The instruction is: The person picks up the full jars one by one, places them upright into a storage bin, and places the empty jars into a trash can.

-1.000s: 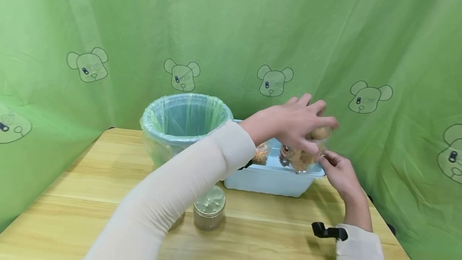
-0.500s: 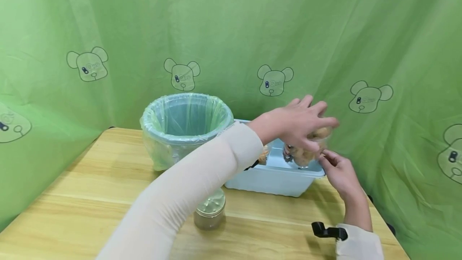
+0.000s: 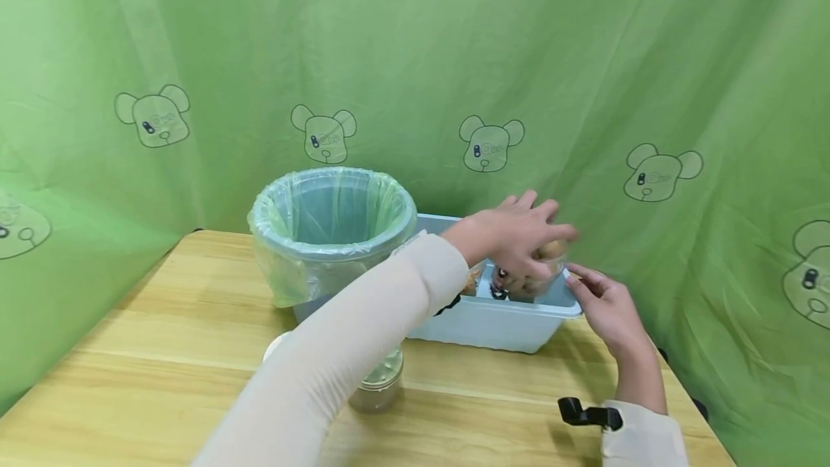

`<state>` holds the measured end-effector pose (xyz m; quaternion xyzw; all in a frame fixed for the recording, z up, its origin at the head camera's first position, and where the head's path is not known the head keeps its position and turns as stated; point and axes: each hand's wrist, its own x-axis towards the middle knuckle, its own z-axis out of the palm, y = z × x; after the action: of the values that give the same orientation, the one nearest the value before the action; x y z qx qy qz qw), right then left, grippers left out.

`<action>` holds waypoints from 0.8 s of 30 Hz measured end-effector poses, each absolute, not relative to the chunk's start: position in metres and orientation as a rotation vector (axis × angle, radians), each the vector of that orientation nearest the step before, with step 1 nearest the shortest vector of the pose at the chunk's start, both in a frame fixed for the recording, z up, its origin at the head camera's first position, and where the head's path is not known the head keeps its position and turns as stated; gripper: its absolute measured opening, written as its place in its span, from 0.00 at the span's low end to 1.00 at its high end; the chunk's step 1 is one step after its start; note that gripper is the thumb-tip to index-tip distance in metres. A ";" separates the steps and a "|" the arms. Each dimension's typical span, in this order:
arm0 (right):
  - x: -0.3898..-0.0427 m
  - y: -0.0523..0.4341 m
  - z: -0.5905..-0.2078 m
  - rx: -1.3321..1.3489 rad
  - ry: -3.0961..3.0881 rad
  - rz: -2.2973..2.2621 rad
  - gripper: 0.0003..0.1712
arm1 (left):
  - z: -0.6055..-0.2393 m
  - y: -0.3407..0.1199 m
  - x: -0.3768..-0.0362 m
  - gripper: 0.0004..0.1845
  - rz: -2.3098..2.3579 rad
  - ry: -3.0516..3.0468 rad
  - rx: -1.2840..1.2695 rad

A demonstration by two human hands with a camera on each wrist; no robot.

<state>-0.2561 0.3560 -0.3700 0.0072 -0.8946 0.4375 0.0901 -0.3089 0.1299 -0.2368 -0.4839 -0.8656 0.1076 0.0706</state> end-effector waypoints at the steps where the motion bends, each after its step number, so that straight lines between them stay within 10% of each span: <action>1: -0.256 0.356 -0.370 0.024 -2.657 1.304 0.37 | -0.239 0.130 -0.309 0.38 0.326 -2.616 -1.455; 24: -0.257 0.357 -0.372 0.022 -2.659 1.286 0.36 | -0.287 0.149 -0.316 0.35 0.392 -2.750 -1.484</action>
<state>-0.2573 0.3566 -0.3718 0.0074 -0.8963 0.4335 0.0937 -0.3159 0.1492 -0.2871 -0.4713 -0.8731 0.1245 -0.0039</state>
